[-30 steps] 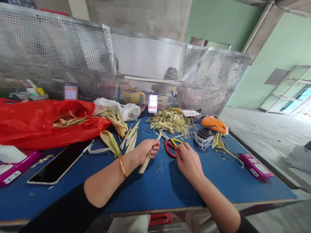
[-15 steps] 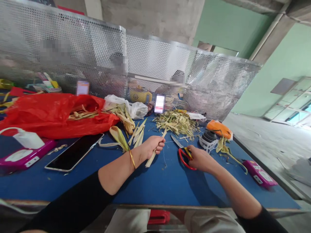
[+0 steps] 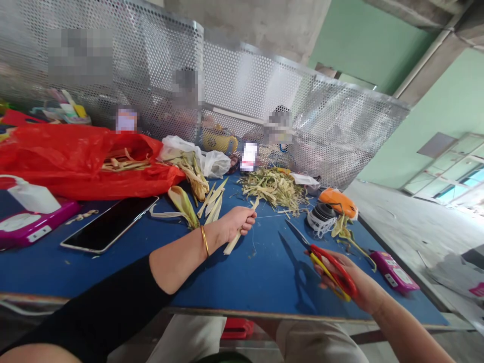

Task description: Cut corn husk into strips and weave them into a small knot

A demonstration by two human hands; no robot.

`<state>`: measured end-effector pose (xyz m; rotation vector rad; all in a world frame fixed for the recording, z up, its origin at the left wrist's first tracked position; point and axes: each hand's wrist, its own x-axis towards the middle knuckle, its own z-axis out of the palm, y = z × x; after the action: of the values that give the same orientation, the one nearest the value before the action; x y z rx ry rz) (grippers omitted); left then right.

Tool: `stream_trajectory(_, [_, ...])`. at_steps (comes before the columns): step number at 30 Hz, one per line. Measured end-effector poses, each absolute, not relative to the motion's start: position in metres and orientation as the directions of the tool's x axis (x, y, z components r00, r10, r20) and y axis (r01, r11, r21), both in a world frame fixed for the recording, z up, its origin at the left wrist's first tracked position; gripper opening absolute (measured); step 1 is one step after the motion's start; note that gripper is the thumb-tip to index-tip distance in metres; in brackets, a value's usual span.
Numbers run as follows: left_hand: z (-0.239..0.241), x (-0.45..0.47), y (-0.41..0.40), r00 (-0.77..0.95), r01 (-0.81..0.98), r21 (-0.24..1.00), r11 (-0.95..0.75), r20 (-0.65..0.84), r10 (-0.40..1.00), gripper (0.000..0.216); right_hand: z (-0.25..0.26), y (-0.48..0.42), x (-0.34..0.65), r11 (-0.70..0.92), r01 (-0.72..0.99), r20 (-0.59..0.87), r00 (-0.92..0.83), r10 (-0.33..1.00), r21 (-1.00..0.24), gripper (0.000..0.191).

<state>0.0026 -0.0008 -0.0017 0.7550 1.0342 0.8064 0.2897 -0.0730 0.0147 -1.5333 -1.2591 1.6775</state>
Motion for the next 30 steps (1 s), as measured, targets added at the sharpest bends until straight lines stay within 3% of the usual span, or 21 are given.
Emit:
stream_trajectory(5, [-0.001, 0.003, -0.003, 0.303, -0.183, 0.853, 0.488, -0.424, 0.854, 0.026, 0.014, -0.066, 0.277, -0.443, 0.070, -0.441, -0.324, 0.837, -0.894, 0.042])
stream_trajectory(10, [0.001, 0.005, -0.005, 0.318, -0.166, 0.860, 0.483, -0.417, 0.851, 0.025, 0.012, -0.053, 0.260, -0.425, 0.062, -0.429, -0.196, 0.882, -0.903, 0.038])
stream_trajectory(14, [0.000, 0.006, -0.006, 0.324, -0.153, 0.873, 0.464, -0.399, 0.858, 0.026, 0.007, -0.043, 0.251, -0.340, 0.209, -0.365, -0.093, 0.926, -0.917, 0.045])
stream_trajectory(17, [0.000, 0.005, -0.006, 0.322, -0.139, 0.890, 0.434, -0.374, 0.870, 0.027, -0.001, -0.036, 0.250, -0.223, 0.424, -0.301, -0.126, 0.945, -0.878, 0.047])
stream_trajectory(19, [0.000, 0.003, -0.005, 0.316, -0.126, 0.903, 0.410, -0.355, 0.880, 0.026, -0.005, -0.032, 0.251, -0.079, 0.638, -0.213, -0.136, 0.968, -0.766, 0.042])
stream_trajectory(22, [0.003, 0.001, -0.005, 0.315, -0.102, 0.920, 0.379, -0.331, 0.889, 0.023, -0.003, -0.030, 0.248, 0.115, 0.931, -0.060, -0.144, 0.988, -0.347, 0.040])
stream_trajectory(24, [0.005, 0.000, -0.006, 0.320, -0.088, 0.928, 0.362, -0.318, 0.892, 0.022, 0.002, -0.030, 0.243, 0.185, 0.982, -0.055, -0.187, 0.981, -0.050, 0.040])
stream_trajectory(26, [0.007, 0.001, -0.008, 0.327, -0.078, 0.936, 0.344, -0.302, 0.896, 0.022, 0.011, -0.028, 0.236, 0.234, 0.963, -0.085, -0.224, 0.971, 0.132, 0.035])
stream_trajectory(28, [0.008, 0.002, -0.009, 0.346, -0.079, 0.943, 0.322, -0.277, 0.896, 0.023, 0.020, -0.023, 0.226, 0.276, 0.951, -0.053, -0.271, 0.961, 0.137, 0.025])
stream_trajectory(29, [0.009, 0.003, -0.010, 0.365, -0.085, 0.946, 0.312, -0.262, 0.894, 0.023, 0.024, -0.019, 0.220, 0.306, 0.951, -0.016, -0.306, 0.952, 0.043, 0.021])
stream_trajectory(30, [0.009, 0.004, -0.012, 0.397, -0.099, 0.948, 0.303, -0.242, 0.886, 0.023, 0.028, -0.014, 0.214, 0.344, 0.929, 0.024, -0.344, 0.939, -0.134, 0.021])
